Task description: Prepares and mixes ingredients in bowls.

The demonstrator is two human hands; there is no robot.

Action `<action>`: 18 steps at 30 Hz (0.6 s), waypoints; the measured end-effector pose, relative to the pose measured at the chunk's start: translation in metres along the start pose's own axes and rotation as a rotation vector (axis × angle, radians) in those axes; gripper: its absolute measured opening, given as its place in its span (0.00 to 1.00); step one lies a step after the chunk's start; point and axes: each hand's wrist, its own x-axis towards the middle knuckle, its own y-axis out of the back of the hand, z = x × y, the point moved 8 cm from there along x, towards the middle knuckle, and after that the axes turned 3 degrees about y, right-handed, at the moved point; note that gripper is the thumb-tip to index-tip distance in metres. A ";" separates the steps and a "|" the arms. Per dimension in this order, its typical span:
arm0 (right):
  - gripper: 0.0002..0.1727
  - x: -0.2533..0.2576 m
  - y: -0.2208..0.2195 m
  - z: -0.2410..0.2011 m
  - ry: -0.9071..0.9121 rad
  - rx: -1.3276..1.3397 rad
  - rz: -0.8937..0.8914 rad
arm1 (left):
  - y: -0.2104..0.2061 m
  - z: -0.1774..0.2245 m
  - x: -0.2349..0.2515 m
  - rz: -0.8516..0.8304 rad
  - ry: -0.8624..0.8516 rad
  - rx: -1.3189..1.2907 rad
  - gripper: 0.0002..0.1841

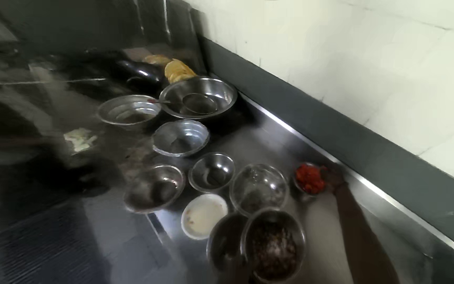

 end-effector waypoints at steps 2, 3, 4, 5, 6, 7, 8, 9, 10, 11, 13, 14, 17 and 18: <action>0.22 -0.044 -0.005 -0.047 0.077 -0.001 -0.052 | 0.007 0.002 0.015 -0.039 -0.059 -0.089 0.21; 0.22 -0.073 -0.011 -0.069 0.112 -0.010 -0.094 | 0.010 0.004 0.017 -0.052 -0.074 -0.133 0.22; 0.21 -0.103 -0.019 -0.089 0.160 -0.022 -0.134 | 0.013 0.008 0.017 -0.069 -0.088 -0.169 0.22; 0.20 -0.133 -0.031 -0.106 0.232 -0.044 -0.170 | 0.018 0.011 0.015 -0.080 -0.101 -0.204 0.23; 0.18 -0.163 -0.046 -0.117 0.322 -0.089 -0.212 | 0.026 0.013 0.012 -0.087 -0.113 -0.243 0.22; 0.17 -0.191 -0.069 -0.122 0.404 -0.140 -0.284 | 0.035 0.014 0.007 -0.090 -0.128 -0.284 0.22; 0.17 -0.219 -0.097 -0.123 0.479 -0.250 -0.385 | 0.045 0.014 0.001 -0.091 -0.138 -0.318 0.22; 0.20 -0.247 -0.127 -0.119 0.518 -0.397 -0.510 | 0.057 0.014 -0.007 -0.091 -0.145 -0.335 0.22; 0.24 -0.273 -0.153 -0.117 0.537 -0.515 -0.611 | 0.071 0.012 -0.014 -0.083 -0.154 -0.342 0.22; 0.23 -0.294 -0.173 -0.121 0.585 -0.543 -0.612 | 0.088 0.010 -0.022 -0.071 -0.171 -0.339 0.23; 0.14 -0.330 -0.198 -0.146 0.764 -0.408 -0.452 | 0.127 0.006 -0.038 -0.037 -0.214 -0.319 0.21; 0.10 -0.349 -0.208 -0.162 0.860 -0.295 -0.373 | 0.149 0.001 -0.047 -0.013 -0.234 -0.326 0.21; 0.06 -0.412 -0.252 -0.204 1.055 0.024 -0.244 | 0.222 -0.014 -0.080 0.037 -0.275 -0.359 0.21; 0.06 -0.432 -0.278 -0.209 1.085 0.073 -0.257 | 0.248 -0.020 -0.093 0.054 -0.299 -0.377 0.21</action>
